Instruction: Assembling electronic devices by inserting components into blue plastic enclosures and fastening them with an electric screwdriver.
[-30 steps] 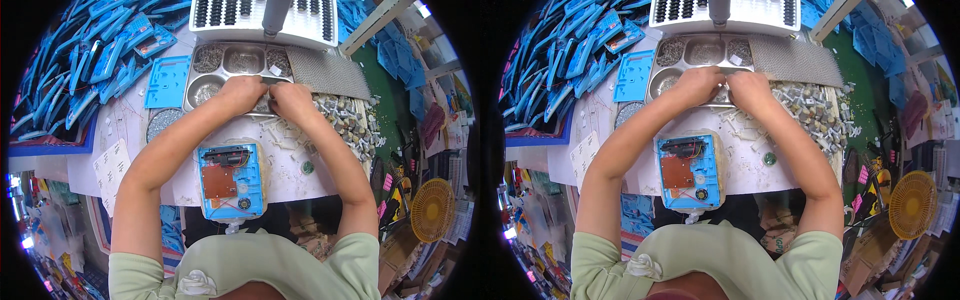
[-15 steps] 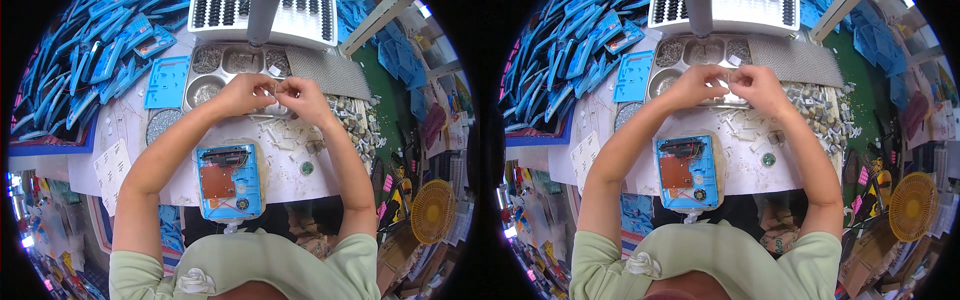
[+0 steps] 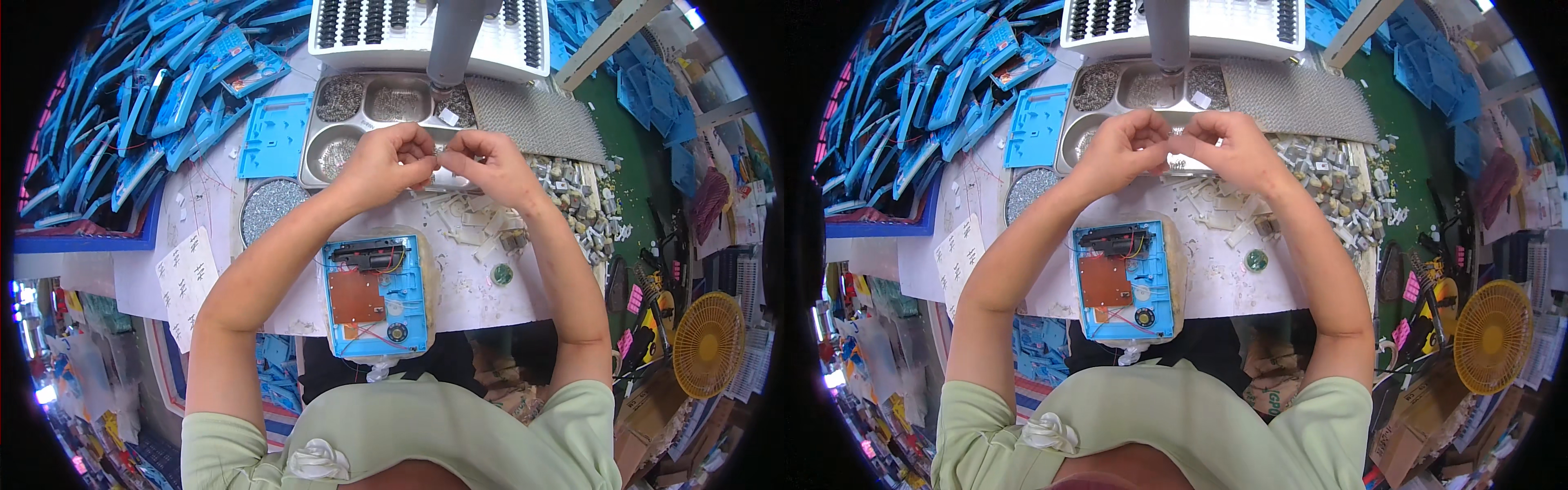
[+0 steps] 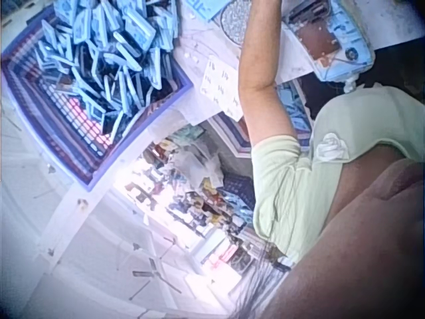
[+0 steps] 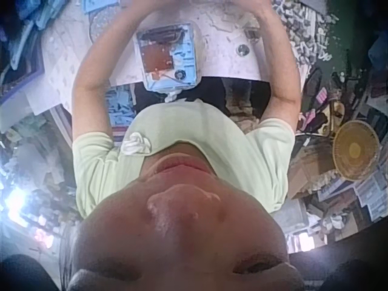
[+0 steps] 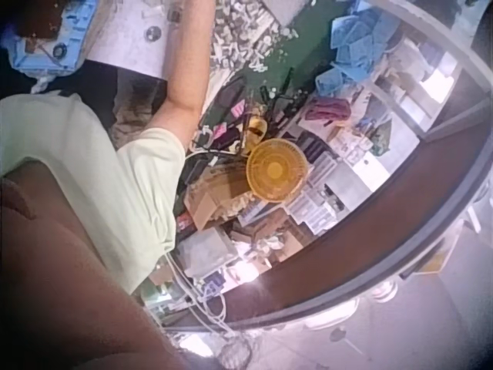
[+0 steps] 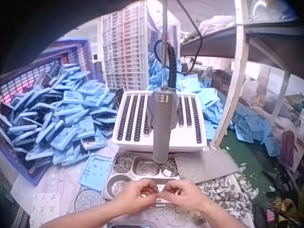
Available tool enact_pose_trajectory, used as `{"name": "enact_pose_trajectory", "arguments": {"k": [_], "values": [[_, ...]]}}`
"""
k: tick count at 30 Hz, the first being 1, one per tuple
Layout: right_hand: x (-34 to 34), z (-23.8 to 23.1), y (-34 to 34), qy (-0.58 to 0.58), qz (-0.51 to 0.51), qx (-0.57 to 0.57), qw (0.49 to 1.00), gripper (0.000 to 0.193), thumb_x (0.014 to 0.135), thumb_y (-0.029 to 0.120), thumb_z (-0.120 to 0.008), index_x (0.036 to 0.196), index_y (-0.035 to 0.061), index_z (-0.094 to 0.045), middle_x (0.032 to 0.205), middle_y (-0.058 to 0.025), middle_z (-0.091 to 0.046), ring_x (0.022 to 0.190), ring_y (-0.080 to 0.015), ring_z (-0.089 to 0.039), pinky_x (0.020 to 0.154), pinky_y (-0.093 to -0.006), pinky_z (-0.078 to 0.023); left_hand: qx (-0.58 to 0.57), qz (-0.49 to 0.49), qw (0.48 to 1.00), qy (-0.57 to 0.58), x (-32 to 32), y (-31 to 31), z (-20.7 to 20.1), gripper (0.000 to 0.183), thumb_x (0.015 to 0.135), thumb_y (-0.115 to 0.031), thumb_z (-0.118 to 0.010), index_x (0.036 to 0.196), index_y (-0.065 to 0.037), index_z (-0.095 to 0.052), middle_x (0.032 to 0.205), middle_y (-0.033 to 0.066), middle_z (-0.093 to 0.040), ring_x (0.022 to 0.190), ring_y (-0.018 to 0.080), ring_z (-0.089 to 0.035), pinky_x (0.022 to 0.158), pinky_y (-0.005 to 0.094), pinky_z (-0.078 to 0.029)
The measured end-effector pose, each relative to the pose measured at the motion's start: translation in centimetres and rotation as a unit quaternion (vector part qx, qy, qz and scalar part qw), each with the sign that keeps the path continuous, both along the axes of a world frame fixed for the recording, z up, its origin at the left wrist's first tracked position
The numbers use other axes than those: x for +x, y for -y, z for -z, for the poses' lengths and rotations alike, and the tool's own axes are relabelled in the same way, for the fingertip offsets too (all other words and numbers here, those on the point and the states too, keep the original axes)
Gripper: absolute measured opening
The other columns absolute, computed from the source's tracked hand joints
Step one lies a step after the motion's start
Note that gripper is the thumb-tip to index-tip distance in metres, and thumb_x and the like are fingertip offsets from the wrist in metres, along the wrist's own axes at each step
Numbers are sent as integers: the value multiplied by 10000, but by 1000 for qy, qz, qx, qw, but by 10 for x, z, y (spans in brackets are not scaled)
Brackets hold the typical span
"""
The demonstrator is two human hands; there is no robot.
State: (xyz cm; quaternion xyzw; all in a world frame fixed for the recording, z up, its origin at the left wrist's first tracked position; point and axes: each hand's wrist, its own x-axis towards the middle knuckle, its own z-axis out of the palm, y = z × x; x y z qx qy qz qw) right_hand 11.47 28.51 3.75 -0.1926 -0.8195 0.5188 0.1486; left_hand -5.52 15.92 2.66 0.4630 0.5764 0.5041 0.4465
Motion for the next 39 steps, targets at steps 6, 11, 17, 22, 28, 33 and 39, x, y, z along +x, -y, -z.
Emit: {"name": "enact_pose_trajectory", "arguments": {"k": [6,11,17,22,28,33,39], "values": [[-12,5,2,-12,-19,-138,990,409,991,358,-570,757,31,-650,624,40,-514,597,-57,-445,540,-248,-347,18,-8,994,106,1,0,1,171,875,-69,-697,987,38,-623,784,51,-664,652,87,-622,587,231,-512],[-22,3,3,-28,5,-222,975,422,1010,336,-547,681,75,-583,572,62,-446,529,-34,-359,487,-241,-281,-29,-1,992,122,-10,2,-8,169,881,-96,-717,981,19,-644,805,46,-672,662,85,-607,595,234,-504],[-27,9,6,-61,-6,-246,967,420,1015,330,-515,675,83,-507,578,48,-431,523,-49,-357,484,-242,-295,-66,-24,969,236,-17,8,-11,181,919,-129,-691,1031,7,-648,894,78,-694,713,91,-628,632,228,-532],[-31,9,14,-78,16,-177,981,359,1002,306,-517,748,54,-549,620,32,-474,566,-57,-411,523,-247,-337,-71,-63,943,319,-18,11,-9,124,938,-109,-662,1028,-29,-634,916,84,-693,715,88,-636,636,232,-549],[-33,0,14,-78,26,-87,993,367,997,313,-523,799,14,-601,648,-19,-541,607,-101,-487,569,-283,-385,-41,-64,961,266,-21,14,-7,117,936,-100,-660,1023,-25,-633,924,88,-692,743,109,-642,672,242,-547],[-36,-6,10,-3,11,-22,1000,378,992,311,-532,819,-14,-619,673,-68,-572,635,-147,-529,600,-330,-419,-19,-68,977,199,-22,15,-6,116,932,-93,-661,1009,-9,-636,924,92,-692,748,118,-642,682,247,-541],[-35,-10,15,-86,3,140,986,218,948,202,-576,896,-8,-594,789,-174,-608,713,-313,-595,648,-396,-455,-92,-46,934,342,-32,17,-7,164,942,-132,-667,1030,6,-646,917,85,-694,713,88,-643,646,205,-561]]}}
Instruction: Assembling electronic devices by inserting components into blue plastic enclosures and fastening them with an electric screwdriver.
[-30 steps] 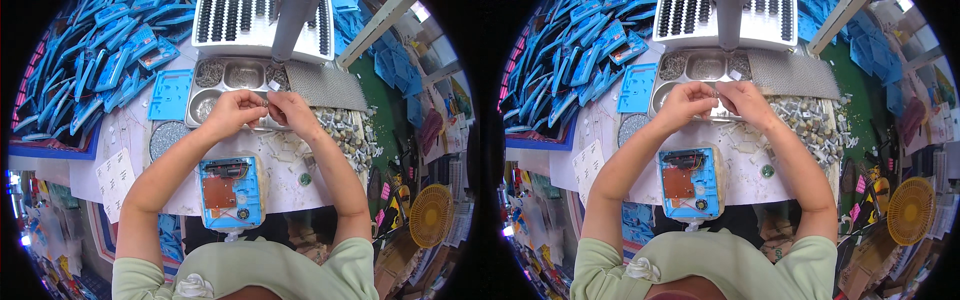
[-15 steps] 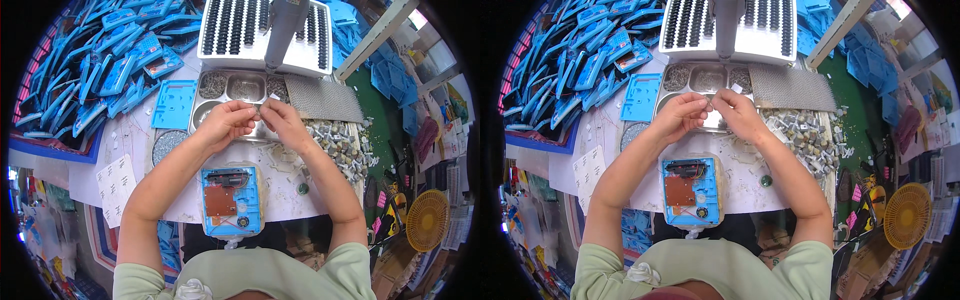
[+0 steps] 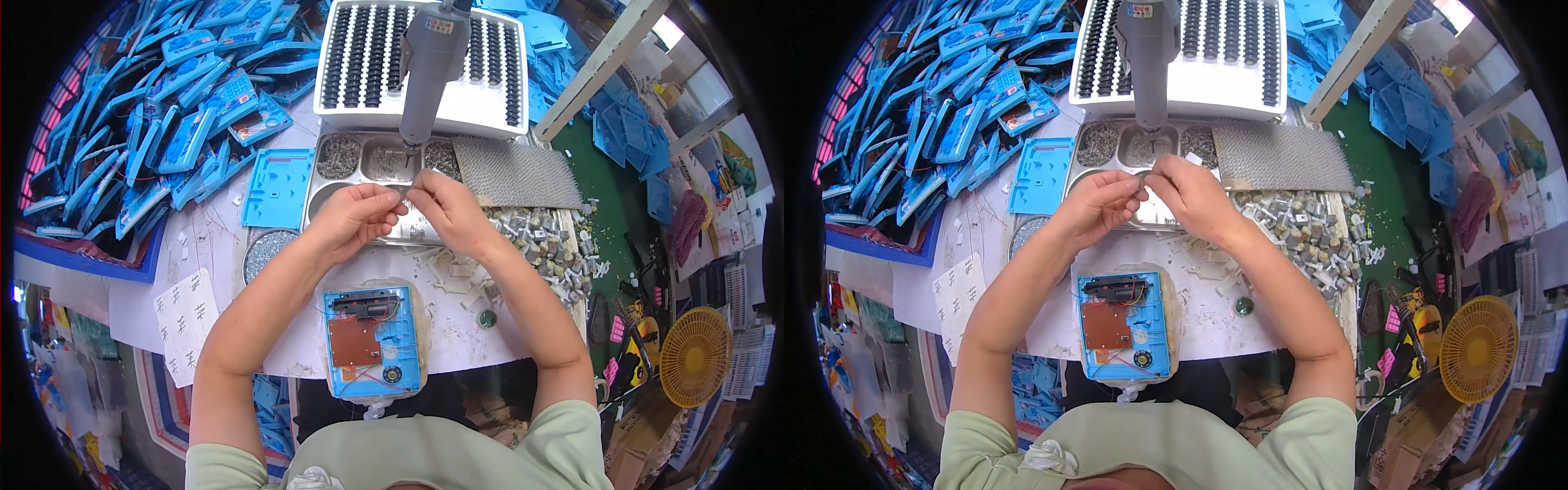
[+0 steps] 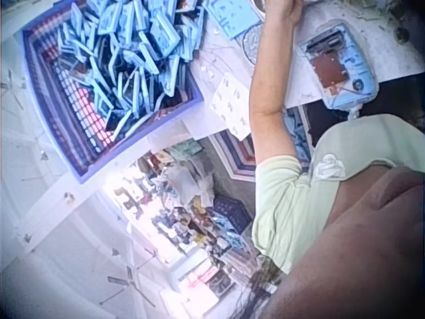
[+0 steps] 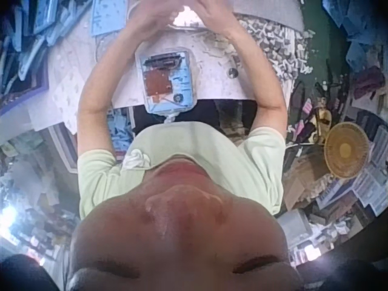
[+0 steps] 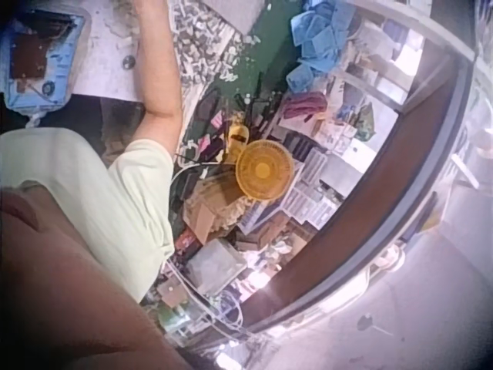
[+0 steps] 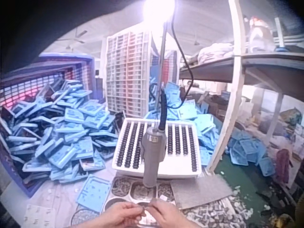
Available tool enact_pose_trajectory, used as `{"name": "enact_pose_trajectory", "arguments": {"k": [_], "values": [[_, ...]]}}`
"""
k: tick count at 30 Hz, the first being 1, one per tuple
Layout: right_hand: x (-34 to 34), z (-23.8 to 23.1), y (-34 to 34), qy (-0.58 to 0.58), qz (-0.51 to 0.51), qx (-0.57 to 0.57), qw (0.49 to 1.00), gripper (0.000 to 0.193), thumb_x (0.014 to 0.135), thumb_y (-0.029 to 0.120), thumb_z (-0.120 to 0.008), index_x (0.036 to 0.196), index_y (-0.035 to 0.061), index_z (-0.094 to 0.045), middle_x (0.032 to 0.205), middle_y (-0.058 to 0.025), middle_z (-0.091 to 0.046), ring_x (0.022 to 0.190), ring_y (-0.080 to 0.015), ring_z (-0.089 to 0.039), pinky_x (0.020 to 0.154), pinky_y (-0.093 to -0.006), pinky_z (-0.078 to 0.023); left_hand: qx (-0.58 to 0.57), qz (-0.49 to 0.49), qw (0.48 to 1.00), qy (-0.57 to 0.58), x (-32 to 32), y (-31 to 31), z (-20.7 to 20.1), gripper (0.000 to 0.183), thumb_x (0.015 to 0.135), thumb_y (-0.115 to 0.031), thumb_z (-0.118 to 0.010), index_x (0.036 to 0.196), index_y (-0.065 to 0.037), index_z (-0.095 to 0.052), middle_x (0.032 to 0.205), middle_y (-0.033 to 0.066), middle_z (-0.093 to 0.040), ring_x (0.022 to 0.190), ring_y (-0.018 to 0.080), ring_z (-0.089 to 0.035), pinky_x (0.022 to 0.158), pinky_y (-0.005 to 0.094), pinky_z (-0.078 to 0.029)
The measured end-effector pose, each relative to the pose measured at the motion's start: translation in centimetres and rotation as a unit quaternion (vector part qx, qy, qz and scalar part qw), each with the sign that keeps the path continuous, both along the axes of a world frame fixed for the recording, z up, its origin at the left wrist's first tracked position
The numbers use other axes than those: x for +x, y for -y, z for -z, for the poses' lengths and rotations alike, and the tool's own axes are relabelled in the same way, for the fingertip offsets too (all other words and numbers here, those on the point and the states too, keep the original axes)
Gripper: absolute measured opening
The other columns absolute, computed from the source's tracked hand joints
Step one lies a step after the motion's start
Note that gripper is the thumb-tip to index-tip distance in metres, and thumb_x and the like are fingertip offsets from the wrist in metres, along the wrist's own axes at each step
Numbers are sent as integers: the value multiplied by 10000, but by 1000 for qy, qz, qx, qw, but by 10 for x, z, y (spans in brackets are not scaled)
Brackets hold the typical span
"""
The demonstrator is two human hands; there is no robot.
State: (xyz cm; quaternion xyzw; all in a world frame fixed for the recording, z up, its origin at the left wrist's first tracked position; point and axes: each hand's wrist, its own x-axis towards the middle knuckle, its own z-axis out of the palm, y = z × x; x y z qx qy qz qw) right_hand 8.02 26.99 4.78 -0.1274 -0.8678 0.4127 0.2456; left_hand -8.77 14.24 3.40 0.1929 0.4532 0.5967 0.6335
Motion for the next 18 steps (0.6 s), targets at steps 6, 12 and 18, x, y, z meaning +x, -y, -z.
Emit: {"name": "enact_pose_trajectory", "arguments": {"k": [6,12,18], "values": [[5,11,-4,-74,-26,122,989,109,894,80,-625,940,5,-561,824,-162,-595,757,-343,-607,659,-392,-470,-5,24,999,23,0,-1,0,137,959,-137,-640,995,-6,-623,880,63,-685,713,64,-650,592,150,-557],[7,7,3,-51,31,-141,988,222,915,187,-661,949,-26,-605,776,-144,-628,664,-220,-597,621,-368,-464,-4,13,994,-105,5,2,-5,137,954,-150,-653,987,-18,-642,877,47,-681,691,49,-621,597,170,-532],[1,6,5,73,52,-91,992,393,976,340,-561,855,-15,-678,651,-165,-607,572,-206,-554,570,-373,-433,3,9,993,-120,6,4,-4,139,958,-157,-648,977,-19,-646,865,41,-678,688,64,-602,629,191,-508]]}}
